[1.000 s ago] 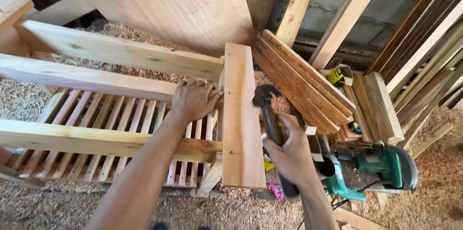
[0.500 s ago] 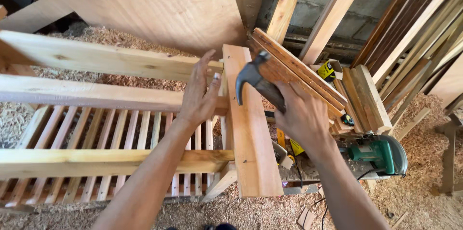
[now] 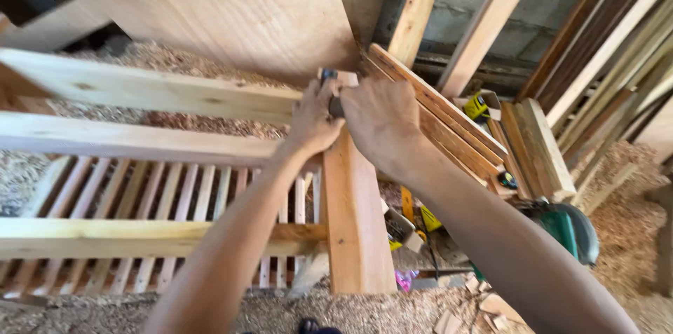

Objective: The person hammers nails into a slatted wooden frame, holding a rail steady with one hand while driving nails with a claw hammer. They then use a tape measure to measure the frame's rails and reposition a wooden board on the frame.

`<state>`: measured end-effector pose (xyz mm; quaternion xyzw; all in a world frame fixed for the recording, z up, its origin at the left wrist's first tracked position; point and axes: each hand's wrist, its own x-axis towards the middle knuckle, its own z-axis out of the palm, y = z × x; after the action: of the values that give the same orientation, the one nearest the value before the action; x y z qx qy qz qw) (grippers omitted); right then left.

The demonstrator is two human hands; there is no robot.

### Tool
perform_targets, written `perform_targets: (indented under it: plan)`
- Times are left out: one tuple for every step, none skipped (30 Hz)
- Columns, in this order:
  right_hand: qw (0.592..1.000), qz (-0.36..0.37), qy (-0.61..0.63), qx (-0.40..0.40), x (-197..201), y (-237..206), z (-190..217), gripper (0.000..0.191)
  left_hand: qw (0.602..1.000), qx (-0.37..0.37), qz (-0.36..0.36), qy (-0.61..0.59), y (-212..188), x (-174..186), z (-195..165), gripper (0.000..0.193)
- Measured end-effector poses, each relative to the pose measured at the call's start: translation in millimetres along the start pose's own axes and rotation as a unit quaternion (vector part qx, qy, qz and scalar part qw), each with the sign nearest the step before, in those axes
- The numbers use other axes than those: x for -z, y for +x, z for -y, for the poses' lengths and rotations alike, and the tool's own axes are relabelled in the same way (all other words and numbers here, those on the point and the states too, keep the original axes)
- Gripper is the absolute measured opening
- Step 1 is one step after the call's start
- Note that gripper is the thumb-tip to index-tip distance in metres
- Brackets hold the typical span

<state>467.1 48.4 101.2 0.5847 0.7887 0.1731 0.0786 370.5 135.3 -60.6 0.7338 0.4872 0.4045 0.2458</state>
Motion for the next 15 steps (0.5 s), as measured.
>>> perform_targets:
  plan:
    - [1.0, 0.028, 0.007, -0.007, 2.6, -2.7, -1.2, 0.011, 1.0, 0.001, -0.016, -0.001, 0.8, -7.0, 5.4, 0.05]
    - [1.0, 0.019, 0.015, 0.003, 5.5, -5.7, -4.0, 0.007, 1.0, 0.003, -0.03, -0.007, 1.4, -13.5, 10.0, 0.044]
    - [1.0, 0.01, 0.023, 0.014, 8.5, -9.1, -7.4, 0.013, 0.999, -0.014, -0.03, -0.01, 2.3, -18.6, 14.3, 0.038]
    - [0.999, 0.001, 0.033, 0.026, 11.9, -12.5, -11.5, 0.022, 0.999, -0.029, -0.031, -0.012, 2.5, -23.5, 17.1, 0.033]
    - [0.997, -0.029, 0.065, 0.04, 14.9, -14.9, -14.0, 0.022, 0.998, -0.044, -0.031, -0.012, 1.9, -27.3, 19.4, 0.029]
    - [0.992, -0.061, 0.098, 0.053, 18.5, -17.4, -17.0, 0.022, 0.999, -0.03, -0.012, -0.005, 1.1, -30.2, 20.5, 0.029]
    - [0.985, -0.094, 0.132, 0.064, 21.7, -19.2, -19.5, 0.023, 1.0, -0.018, 0.008, 0.004, -0.6, -32.5, 20.8, 0.029]
    - [0.976, -0.108, 0.172, 0.076, 24.4, -20.6, -21.1, 0.025, 0.999, -0.007, 0.029, 0.01, -2.2, -33.5, 20.6, 0.029]
    - [0.966, -0.12, 0.211, 0.087, 26.6, -22.9, -23.4, 0.028, 1.0, -0.003, 0.025, 0.004, -4.7, -33.3, 20.6, 0.032]
    - [0.955, -0.133, 0.248, 0.097, 27.6, -25.0, -24.8, 0.031, 1.0, -0.001, 0.02, -0.004, -7.4, -32.3, 20.2, 0.036]
    - [0.943, -0.151, 0.283, 0.093, 26.9, -25.8, -24.9, 0.029, 1.0, 0.001, 0.013, -0.01, -8.9, -29.9, 20.2, 0.04]
    - [0.929, -0.167, 0.318, 0.089, 24.7, -26.2, -24.7, 0.028, 1.0, -0.019, 0.001, -0.007, -10.4, -27.2, 20.2, 0.048]
    - [0.915, -0.182, 0.35, 0.085, 20.9, -26.5, -24.3, 0.027, 0.999, -0.038, -0.011, -0.006, -11.0, -24.3, 20.1, 0.056]
    - [0.901, -0.225, 0.362, 0.077, 15.6, -25.6, -23.6, 0.027, 0.998, -0.058, -0.024, -0.005, -10.7, -21.4, 19.9, 0.064]
    - [0.885, -0.269, 0.374, 0.068, 8.7, -23.4, -21.2, 0.027, 0.998, -0.064, -0.029, -0.001, -10.2, -18.8, 19.5, 0.064]
